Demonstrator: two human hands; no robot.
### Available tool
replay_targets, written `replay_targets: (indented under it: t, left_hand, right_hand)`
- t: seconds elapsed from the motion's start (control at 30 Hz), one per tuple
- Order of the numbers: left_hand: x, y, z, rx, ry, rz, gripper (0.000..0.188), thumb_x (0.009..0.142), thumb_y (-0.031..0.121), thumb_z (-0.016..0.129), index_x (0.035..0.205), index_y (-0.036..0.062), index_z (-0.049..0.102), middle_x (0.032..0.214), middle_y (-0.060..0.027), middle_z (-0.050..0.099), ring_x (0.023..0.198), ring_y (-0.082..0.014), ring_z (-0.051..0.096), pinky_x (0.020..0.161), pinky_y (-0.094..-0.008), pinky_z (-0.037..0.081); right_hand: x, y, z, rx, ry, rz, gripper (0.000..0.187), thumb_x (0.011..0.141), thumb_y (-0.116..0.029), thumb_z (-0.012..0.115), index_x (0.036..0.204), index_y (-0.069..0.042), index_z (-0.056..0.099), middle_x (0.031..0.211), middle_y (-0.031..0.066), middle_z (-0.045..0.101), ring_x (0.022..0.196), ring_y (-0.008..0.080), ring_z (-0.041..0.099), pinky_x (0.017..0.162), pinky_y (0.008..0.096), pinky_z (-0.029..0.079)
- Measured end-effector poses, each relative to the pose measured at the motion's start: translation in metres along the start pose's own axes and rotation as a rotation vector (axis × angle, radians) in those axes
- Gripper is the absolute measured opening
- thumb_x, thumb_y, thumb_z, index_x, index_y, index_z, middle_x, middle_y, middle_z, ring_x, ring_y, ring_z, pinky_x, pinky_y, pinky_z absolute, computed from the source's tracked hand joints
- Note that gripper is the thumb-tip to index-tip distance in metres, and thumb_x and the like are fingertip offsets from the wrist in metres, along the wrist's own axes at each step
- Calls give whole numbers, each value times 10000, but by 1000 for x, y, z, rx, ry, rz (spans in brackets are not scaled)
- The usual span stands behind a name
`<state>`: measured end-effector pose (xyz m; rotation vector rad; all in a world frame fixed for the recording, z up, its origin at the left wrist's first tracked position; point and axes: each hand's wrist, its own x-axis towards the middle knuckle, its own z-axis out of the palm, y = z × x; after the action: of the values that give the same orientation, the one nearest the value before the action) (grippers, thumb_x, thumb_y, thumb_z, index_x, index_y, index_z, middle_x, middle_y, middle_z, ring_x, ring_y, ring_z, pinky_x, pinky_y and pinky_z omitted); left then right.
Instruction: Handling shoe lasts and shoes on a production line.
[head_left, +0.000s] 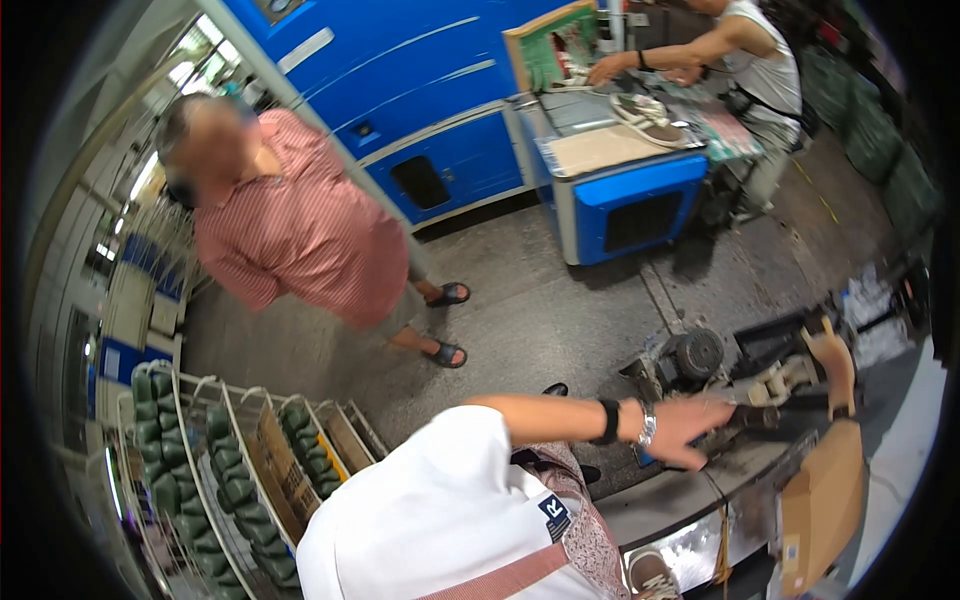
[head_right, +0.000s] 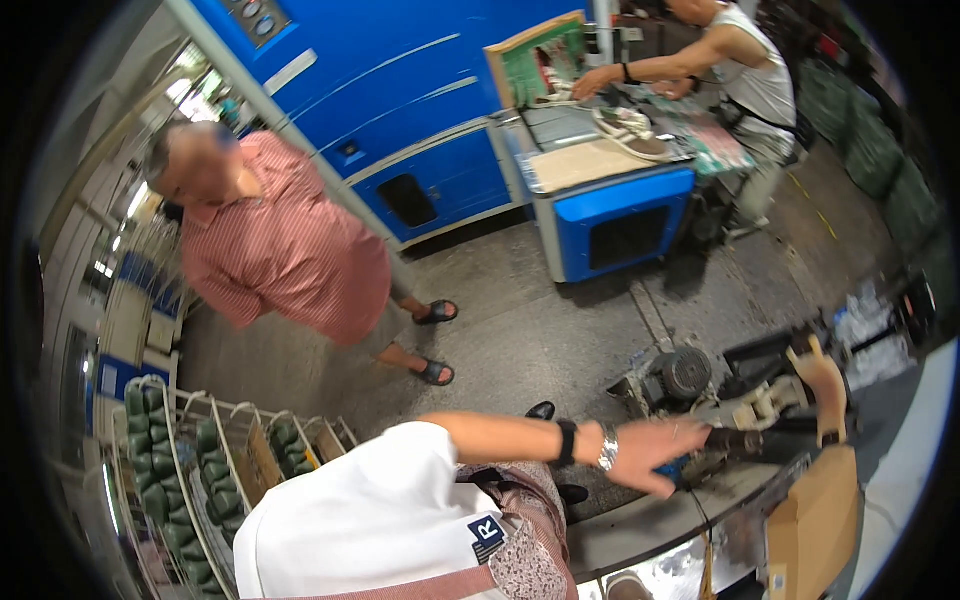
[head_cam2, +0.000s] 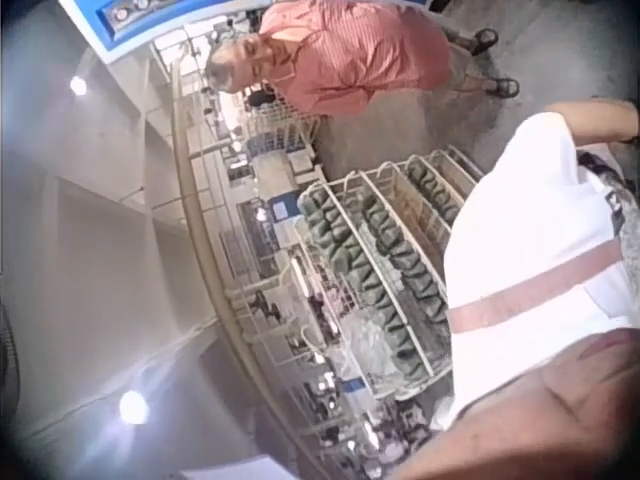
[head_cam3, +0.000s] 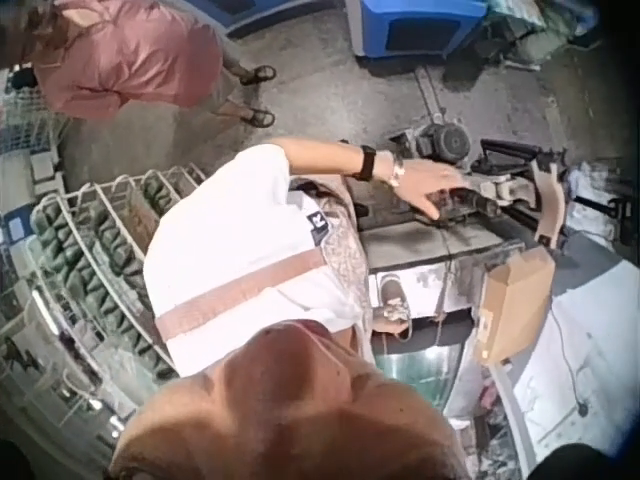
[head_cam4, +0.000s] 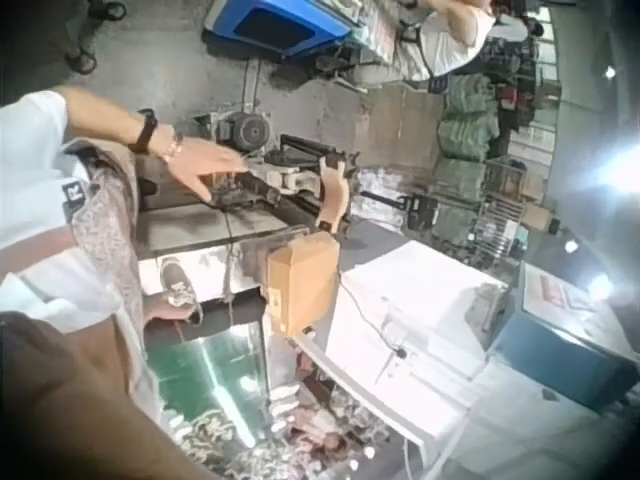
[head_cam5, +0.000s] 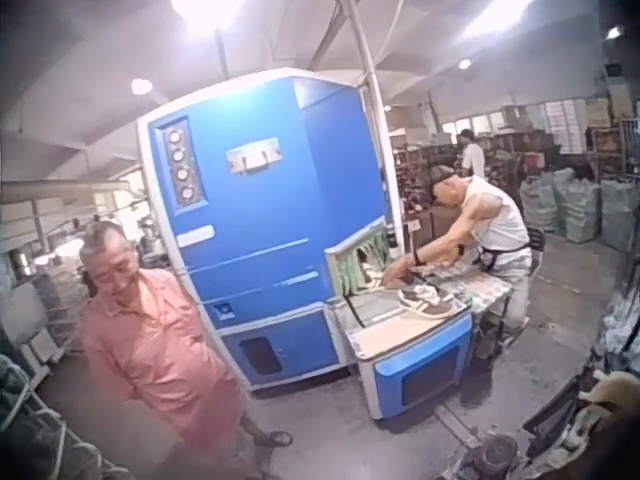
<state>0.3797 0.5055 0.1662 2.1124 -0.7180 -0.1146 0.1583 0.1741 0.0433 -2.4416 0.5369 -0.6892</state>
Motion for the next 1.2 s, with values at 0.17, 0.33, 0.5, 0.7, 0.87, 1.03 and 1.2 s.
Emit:
replay_targets:
  t: [0.17, 0.33, 0.5, 0.7, 0.87, 1.03, 1.2]
  left_hand:
    - [-153, 24, -265, 1319, 786, 568, 924, 886, 619, 546, 1521, 23, 236, 1583, -189, 175, 1465, -355, 148, 1161, -491, 146]
    - [-231, -68, -316, 773, 1077, -296, 549, 902, 329, 609, 1332, -4, 533, 1290, -215, 598, 1203, -320, 576, 1023, -440, 434]
    - [-317, -250, -156, 131, 147, -1256, 514, 907, 376, 571, 1302, 49, 534, 1160, -198, 653, 1096, -400, 606, 914, -502, 484]
    - [-495, -221, 58, -416, -208, -1646, 488, 852, 389, 615, 1189, 37, 642, 1197, -224, 644, 1146, -386, 602, 934, -459, 488]
    - [-426, -174, 82, -504, 80, -1957, 536, 823, 420, 644, 1185, 24, 661, 1250, -273, 602, 1216, -367, 569, 989, -466, 453]
    - [-349, -181, 43, -739, 501, -1798, 562, 883, 496, 534, 1279, 105, 609, 1300, -187, 605, 1198, -393, 569, 970, -463, 457]
    - [-339, -215, -11, -539, 314, -1911, 466, 883, 422, 557, 1183, 87, 677, 1211, -191, 656, 1155, -380, 605, 952, -460, 478]
  right_hand:
    - [47, -100, 75, 248, -313, 21, 573, 894, -93, 574, 1427, -10, 382, 1406, 191, 451, 1228, 334, 498, 992, 465, 433]
    - [67, -261, 190, 536, -650, -123, 590, 824, 42, 577, 1390, -15, 419, 1375, 148, 473, 1178, 272, 538, 975, 400, 450]
    - [113, -391, 283, 518, -929, -334, 620, 825, -46, 648, 1398, -16, 413, 1228, 153, 616, 1090, 260, 606, 904, 370, 491]
    - [211, -488, 401, 460, -901, -616, 638, 806, -115, 702, 1382, -43, 438, 1153, 146, 653, 1044, 268, 626, 865, 377, 501]
    - [305, -594, 595, 361, -734, -997, 765, 773, -268, 786, 1379, 39, 433, 1346, 227, 532, 1235, 328, 523, 1055, 425, 393]
    - [366, -691, 735, 302, -777, -1055, 920, 764, -263, 780, 1470, 69, 292, 1482, 270, 371, 1382, 385, 348, 1153, 417, 272]
    - [371, -733, 798, 159, -904, -1065, 949, 723, -279, 805, 1461, 57, 311, 1364, 280, 467, 1270, 417, 446, 1091, 441, 337]
